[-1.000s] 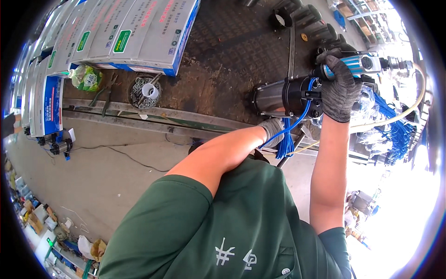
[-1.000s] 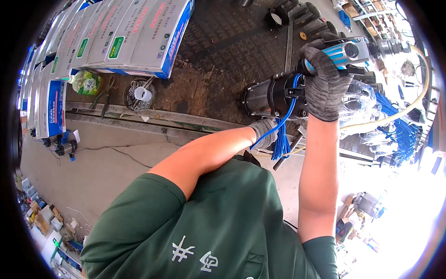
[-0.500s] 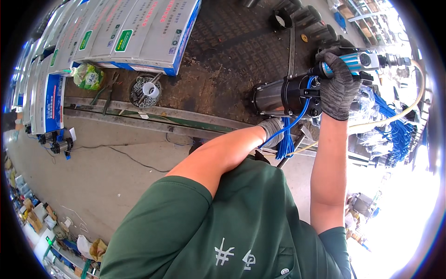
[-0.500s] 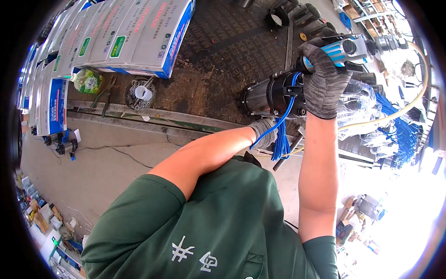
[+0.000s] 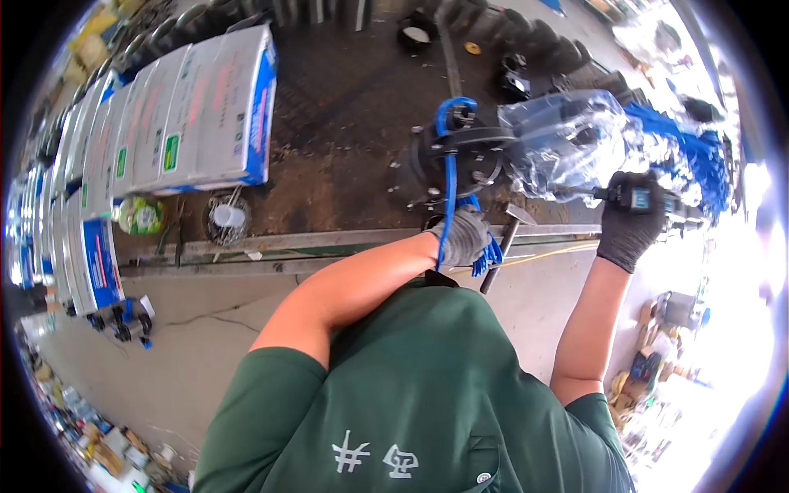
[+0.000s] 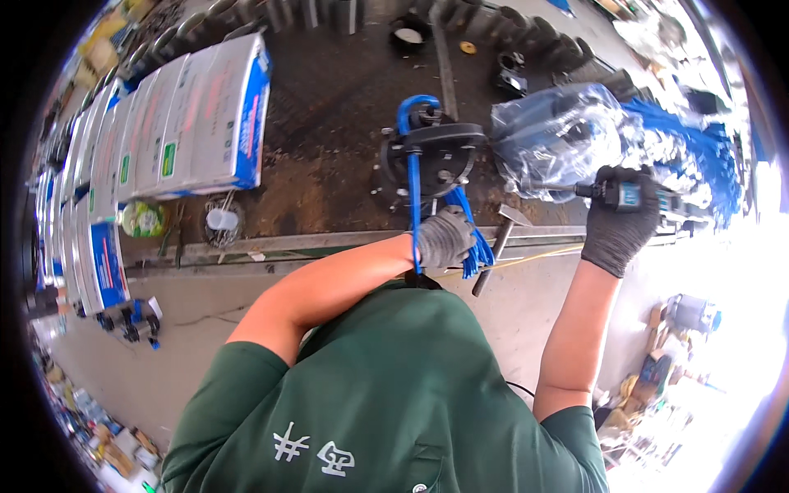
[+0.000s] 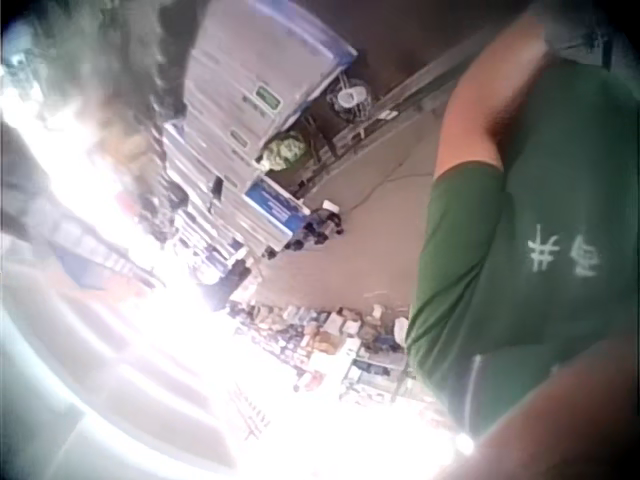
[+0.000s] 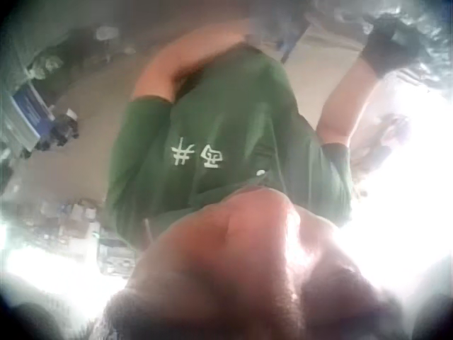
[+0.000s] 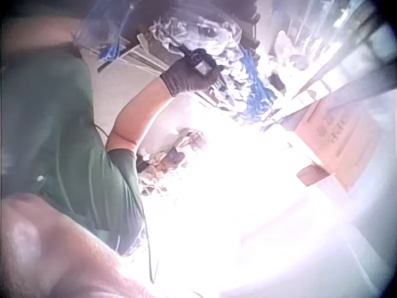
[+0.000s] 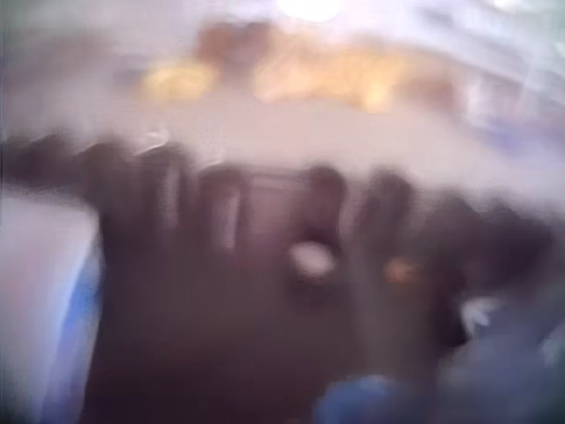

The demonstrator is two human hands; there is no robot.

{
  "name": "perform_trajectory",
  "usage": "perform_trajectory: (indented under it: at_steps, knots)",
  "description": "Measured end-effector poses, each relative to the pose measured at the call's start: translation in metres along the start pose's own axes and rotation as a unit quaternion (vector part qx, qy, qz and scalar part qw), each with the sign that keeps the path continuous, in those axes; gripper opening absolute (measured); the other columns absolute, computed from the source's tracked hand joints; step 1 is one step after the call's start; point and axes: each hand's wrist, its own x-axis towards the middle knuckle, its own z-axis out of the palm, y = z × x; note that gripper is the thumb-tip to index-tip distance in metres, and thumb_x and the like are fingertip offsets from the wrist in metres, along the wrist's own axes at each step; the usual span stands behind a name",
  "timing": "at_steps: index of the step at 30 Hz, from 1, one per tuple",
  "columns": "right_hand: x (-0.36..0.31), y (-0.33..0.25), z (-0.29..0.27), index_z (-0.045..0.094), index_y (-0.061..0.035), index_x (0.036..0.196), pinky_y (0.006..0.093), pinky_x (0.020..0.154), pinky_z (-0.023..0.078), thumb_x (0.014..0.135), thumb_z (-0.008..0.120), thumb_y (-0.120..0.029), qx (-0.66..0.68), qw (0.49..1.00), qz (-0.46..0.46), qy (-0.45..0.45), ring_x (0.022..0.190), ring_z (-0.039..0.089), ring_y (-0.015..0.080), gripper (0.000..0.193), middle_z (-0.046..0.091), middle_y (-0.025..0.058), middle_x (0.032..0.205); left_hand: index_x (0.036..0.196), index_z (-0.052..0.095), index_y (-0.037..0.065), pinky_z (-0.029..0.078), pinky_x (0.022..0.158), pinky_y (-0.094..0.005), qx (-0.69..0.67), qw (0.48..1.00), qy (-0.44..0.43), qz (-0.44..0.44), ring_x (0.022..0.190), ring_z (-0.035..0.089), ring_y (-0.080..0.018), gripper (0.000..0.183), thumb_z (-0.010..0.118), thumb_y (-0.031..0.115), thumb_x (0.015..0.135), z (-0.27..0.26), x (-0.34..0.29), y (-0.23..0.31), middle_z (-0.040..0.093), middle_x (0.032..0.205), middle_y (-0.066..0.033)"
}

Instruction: The person assembles a pump by using a power screwdriver to tighten screws on the housing and a hammer to secure parts, while handling a blue cable and placing components on a workbench.

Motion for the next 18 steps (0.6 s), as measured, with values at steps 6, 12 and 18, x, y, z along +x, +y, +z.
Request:
perform_trajectory:
  at_steps: [6, 12, 18]
  knots:
    - [0.030, -0.009, -0.244, 0.063, -0.0171, 0.089, 0.0429, 0.070, 0.057, 0.085, 0.074, -0.035, -0.002, 0.955, 0.199, 0.219, 0.075, 0.063, 0.0243, 0.021, 0.065, 0.0055, 0.080, 0.098, 0.073, 0.009, 0.043, 0.100, -0.0490, 0.053, 0.997, -0.015, -0.057, 0.107, 0.061, -0.0321, 0.029, 0.063, 0.033, 0.086, 0.021, -0.001, -0.021, 0.068, 0.102, -0.0131]
    - [0.051, 0.051, -0.413, 0.060, -0.0135, 0.100, 0.0348, 0.054, 0.060, 0.078, 0.083, -0.021, -0.079, 0.879, 0.254, 0.395, 0.068, 0.065, 0.0236, 0.033, 0.064, 0.0065, 0.084, 0.096, 0.070, 0.009, 0.048, 0.090, -0.0481, 0.059, 0.987, -0.122, -0.085, 0.099, 0.061, -0.0326, 0.024, 0.063, 0.028, 0.085, 0.000, 0.011, -0.012, 0.066, 0.098, -0.0127]
    - [0.082, 0.099, -0.507, 0.062, -0.0042, 0.106, 0.0368, 0.050, 0.058, 0.077, 0.086, -0.017, -0.238, 0.850, 0.223, 0.413, 0.063, 0.065, 0.0229, 0.040, 0.065, 0.0111, 0.088, 0.103, 0.067, 0.009, 0.047, 0.093, -0.0482, 0.021, 0.970, 0.096, -0.220, 0.108, 0.060, -0.0328, 0.023, 0.068, 0.017, 0.082, -0.006, -0.027, 0.016, 0.064, 0.112, -0.0105]
